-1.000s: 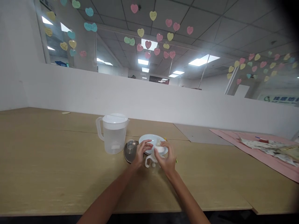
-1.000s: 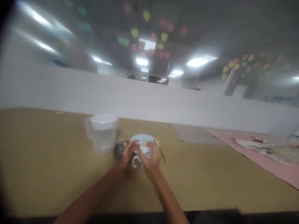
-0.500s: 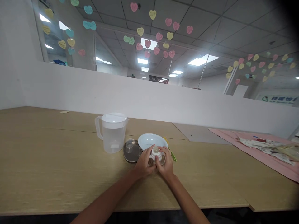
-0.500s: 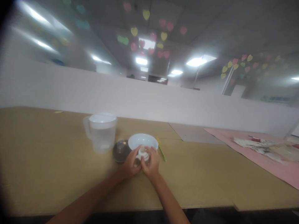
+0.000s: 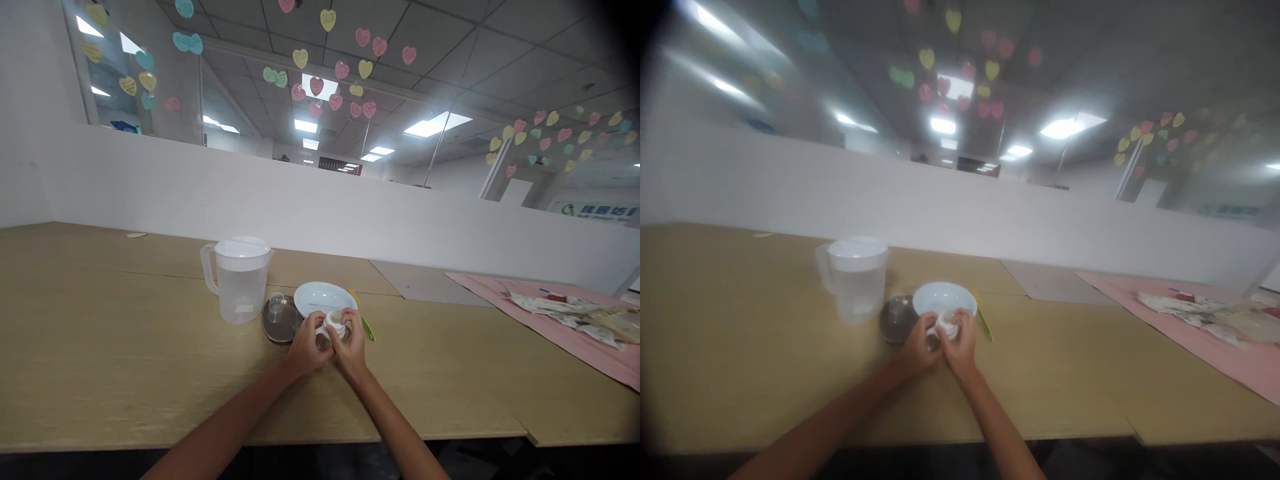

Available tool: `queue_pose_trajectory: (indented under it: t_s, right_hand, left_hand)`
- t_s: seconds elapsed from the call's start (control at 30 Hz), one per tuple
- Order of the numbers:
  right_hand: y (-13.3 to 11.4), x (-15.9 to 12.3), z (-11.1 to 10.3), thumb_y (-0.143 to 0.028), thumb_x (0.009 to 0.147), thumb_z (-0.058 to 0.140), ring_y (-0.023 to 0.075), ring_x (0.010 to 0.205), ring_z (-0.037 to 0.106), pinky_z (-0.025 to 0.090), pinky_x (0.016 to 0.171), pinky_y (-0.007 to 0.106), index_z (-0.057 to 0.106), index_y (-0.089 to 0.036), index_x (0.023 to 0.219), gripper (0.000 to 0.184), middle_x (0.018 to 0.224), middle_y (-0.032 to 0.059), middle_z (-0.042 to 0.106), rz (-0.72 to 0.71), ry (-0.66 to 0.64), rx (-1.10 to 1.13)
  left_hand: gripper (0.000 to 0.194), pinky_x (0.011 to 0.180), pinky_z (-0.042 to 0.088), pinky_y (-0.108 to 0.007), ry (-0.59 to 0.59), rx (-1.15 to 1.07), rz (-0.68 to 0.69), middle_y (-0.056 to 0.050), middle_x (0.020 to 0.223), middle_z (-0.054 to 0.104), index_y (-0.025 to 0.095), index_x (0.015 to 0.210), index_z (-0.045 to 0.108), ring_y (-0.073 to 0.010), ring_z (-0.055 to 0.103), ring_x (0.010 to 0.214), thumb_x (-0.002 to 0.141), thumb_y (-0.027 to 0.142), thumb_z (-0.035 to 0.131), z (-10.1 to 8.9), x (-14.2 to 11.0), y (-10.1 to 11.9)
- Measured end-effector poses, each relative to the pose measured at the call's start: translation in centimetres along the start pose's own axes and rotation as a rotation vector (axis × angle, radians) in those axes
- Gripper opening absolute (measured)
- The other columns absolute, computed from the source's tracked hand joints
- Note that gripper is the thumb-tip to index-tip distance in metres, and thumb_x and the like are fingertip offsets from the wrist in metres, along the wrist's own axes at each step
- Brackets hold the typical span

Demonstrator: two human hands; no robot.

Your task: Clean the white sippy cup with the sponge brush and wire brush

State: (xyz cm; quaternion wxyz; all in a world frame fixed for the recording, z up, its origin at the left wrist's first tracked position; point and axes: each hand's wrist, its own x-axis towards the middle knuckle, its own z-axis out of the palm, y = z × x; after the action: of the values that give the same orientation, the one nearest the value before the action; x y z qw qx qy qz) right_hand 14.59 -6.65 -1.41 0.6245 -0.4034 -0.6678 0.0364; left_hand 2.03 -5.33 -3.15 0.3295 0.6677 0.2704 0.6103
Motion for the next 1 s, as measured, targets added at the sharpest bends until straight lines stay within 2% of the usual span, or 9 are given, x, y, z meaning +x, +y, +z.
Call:
queue_pose_trajectory:
  t_s: [0.1,0.27,0.47,0.57,0.7,0.87,1.0]
  right_hand:
    - [0.1,0.1,0.1,-0.030,0.073,0.053,0.0176,0.088,0.049,0.040,0.080,0.033,0.041,-0.020,0.079,0.016,0.088,0.0039,0.051,0.052,-0.001,0.036]
    - [0.3,0.1,-0.2,-0.031,0.075,0.044,0.0186,0.091,0.050,0.040,0.080,0.032,0.044,-0.020,0.085,0.016,0.093,0.0051,0.054,0.157,-0.064,0.143]
    - [0.3,1.1,0.1,-0.025,0.071,0.040,0.0139,0.067,0.049,0.039,0.061,0.024,0.046,-0.020,0.079,0.011,0.073,-0.0011,0.053,0.335,-0.126,0.469]
    - [0.5,1.6,0.2,-0.024,0.071,0.039,0.0146,0.072,0.050,0.038,0.066,0.024,0.052,-0.018,0.077,0.015,0.076,0.0005,0.055,0.365,-0.122,0.432]
    - [1.2,1.4,0.0,-0.025,0.075,0.039,0.0168,0.084,0.050,0.037,0.076,0.028,0.056,-0.018,0.080,0.019,0.087,0.0028,0.057,0.280,-0.078,0.283]
    - [1.2,0.6,-0.3,-0.023,0.078,0.043,0.0167,0.083,0.048,0.035,0.081,0.033,0.053,-0.019,0.077,0.012,0.081,0.0022,0.055,0.002,0.048,0.031]
    - [0.5,0.4,-0.5,-0.018,0.077,0.044,0.0160,0.081,0.049,0.034,0.087,0.039,0.049,-0.019,0.070,0.009,0.078,0.0020,0.054,-0.165,0.138,-0.085]
  left_hand:
    - [0.054,0.087,0.037,-0.031,-0.011,0.012,0.007,-0.008,0.103,0.056,0.020,0.104,0.051,-0.0224,0.052,0.096,0.054,0.015,0.070,0.0,0.0,-0.1]
    - [0.061,0.088,0.038,-0.030,-0.036,0.100,0.091,-0.011,0.113,0.053,0.019,0.113,0.042,-0.0227,0.052,0.102,0.058,0.017,0.068,0.0,0.2,0.5]
    - [0.062,0.086,0.042,-0.033,-0.092,0.162,0.124,-0.013,0.117,0.051,0.019,0.115,0.034,-0.0236,0.054,0.102,0.061,0.019,0.066,0.0,0.3,0.7]
    - [0.056,0.089,0.041,-0.037,-0.114,0.222,0.141,-0.014,0.119,0.049,0.018,0.109,0.035,-0.0247,0.051,0.106,0.061,0.019,0.064,-0.1,0.3,0.6]
    - [0.050,0.088,0.042,-0.036,-0.118,0.258,0.183,-0.012,0.116,0.050,0.018,0.104,0.037,-0.0223,0.052,0.104,0.061,0.021,0.063,-0.2,0.4,0.5]
    - [0.051,0.083,0.045,-0.033,-0.061,0.292,0.229,-0.010,0.110,0.051,0.016,0.105,0.042,-0.0209,0.053,0.099,0.060,0.025,0.064,0.0,0.6,0.4]
    - [0.049,0.087,0.043,-0.035,-0.076,0.387,0.287,-0.011,0.107,0.050,0.014,0.107,0.046,-0.0223,0.050,0.102,0.062,0.026,0.062,-0.1,0.9,0.5]
